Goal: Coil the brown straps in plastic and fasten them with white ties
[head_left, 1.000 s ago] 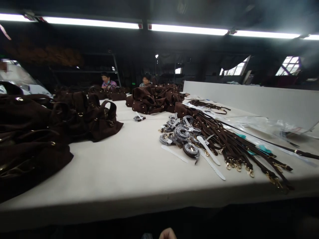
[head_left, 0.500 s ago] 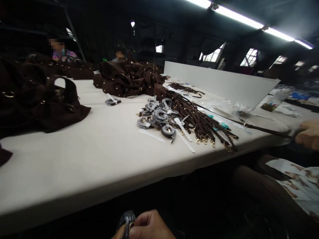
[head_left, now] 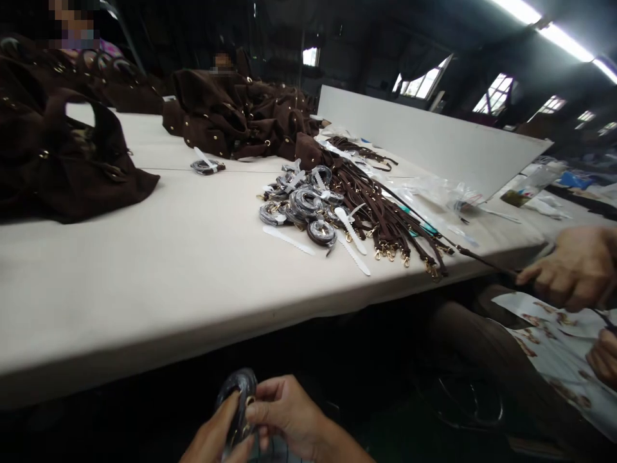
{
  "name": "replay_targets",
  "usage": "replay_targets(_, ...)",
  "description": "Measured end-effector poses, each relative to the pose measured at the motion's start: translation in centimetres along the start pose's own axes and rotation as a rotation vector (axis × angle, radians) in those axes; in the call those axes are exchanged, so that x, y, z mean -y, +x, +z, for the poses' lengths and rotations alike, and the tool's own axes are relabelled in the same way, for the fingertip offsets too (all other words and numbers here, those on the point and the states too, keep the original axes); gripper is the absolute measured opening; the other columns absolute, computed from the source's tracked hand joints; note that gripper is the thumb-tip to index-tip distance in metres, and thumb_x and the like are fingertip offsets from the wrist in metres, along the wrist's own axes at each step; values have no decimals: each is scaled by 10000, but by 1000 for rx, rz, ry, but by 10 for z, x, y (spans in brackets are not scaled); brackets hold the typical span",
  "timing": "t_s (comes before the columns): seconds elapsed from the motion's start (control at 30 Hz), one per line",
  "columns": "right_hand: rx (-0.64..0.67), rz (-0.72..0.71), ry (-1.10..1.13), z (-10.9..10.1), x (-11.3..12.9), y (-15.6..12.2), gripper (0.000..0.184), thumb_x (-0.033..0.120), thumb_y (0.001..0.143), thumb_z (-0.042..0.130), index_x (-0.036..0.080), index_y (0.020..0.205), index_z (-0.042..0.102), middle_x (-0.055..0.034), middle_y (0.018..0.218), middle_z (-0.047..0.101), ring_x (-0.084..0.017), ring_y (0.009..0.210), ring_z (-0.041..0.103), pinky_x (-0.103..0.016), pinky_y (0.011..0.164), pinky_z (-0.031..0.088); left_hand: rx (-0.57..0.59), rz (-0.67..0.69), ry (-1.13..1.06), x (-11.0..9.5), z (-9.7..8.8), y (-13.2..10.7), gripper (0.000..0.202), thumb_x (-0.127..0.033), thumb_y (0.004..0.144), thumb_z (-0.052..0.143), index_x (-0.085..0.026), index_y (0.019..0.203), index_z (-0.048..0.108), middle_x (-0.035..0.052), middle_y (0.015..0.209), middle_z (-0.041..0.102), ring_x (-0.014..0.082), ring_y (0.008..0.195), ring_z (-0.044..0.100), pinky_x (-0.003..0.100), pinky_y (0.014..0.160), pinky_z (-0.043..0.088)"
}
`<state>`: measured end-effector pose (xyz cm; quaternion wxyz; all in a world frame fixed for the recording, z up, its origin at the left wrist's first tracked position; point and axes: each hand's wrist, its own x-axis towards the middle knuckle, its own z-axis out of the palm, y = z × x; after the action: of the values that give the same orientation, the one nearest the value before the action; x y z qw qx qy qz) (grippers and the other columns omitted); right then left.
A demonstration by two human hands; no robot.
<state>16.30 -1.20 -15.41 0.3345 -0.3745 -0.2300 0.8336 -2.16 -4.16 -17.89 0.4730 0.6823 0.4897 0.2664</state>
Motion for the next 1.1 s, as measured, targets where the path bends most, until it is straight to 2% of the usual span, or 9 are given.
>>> replay_targets(0.17,23,-23,43,1,3,-3,480,364,561,934,83,900,743,-6,678,623,-31,429,481,-151,411,440,54,-165,45,-40,-1,5,438,-364,924,479,-180,1320,432,90,1117,661,225,994,667,330,924,519)
replay_targets(0.3,18,-44,32,-2,-2,-3,422,339,618,903,91,914,731,4,674,624,-18,409,459,-126,363,368,115,-194,-19,-58,-10,11,219,-313,914,517,-209,1106,503,25,1001,636,184,899,638,273,835,490)
replay_targets(0.47,-41,-61,-21,0,-5,-2,415,342,587,907,70,844,727,9,602,614,-17,352,408,-139,307,308,167,-220,-90,-56,-17,13,144,-266,851,614,-217,961,535,1,976,653,201,931,646,273,816,480)
replay_targets(0.67,-72,-32,-15,-1,-10,-1,437,358,546,918,71,804,713,-4,597,637,-40,347,456,-144,297,307,115,-260,-3,-52,-15,14,194,-303,798,682,-207,942,596,0,938,692,200,855,653,267,748,480)
replay_targets(0.83,-130,-23,2,-2,-20,2,441,387,562,899,67,789,697,-8,599,632,-26,338,431,-144,295,273,156,-303,90,-55,-15,17,156,-228,767,692,-213,911,634,-7,893,730,212,845,697,263,744,508)
replay_targets(0.9,-162,-35,30,-1,-20,2,428,389,569,891,76,775,684,9,571,608,-19,333,402,-145,294,244,104,-246,188,-54,-12,16,182,-223,791,686,-221,970,650,8,961,741,230,886,710,283,770,536)
replay_targets(0.97,-198,-62,68,0,-16,2,422,400,570,884,88,761,672,36,524,562,-8,330,348,-143,290,214,0,-131,301,-50,-6,14,310,-265,855,665,-234,1160,617,36,1118,723,237,990,704,314,845,560)
replay_targets(1.03,-225,-96,101,0,-11,1,426,414,579,874,94,778,675,54,504,529,0,341,303,-136,292,207,-77,14,418,-44,1,11,454,-321,921,613,-239,1351,496,67,1277,660,225,1114,665,338,947,549)
replay_targets(1.1,-233,-128,119,0,-6,0,422,419,603,859,96,808,680,59,508,517,1,359,290,-127,301,225,-135,179,535,-38,6,10,530,-360,960,549,-204,1441,391,110,1361,600,219,1192,622,357,1004,530)
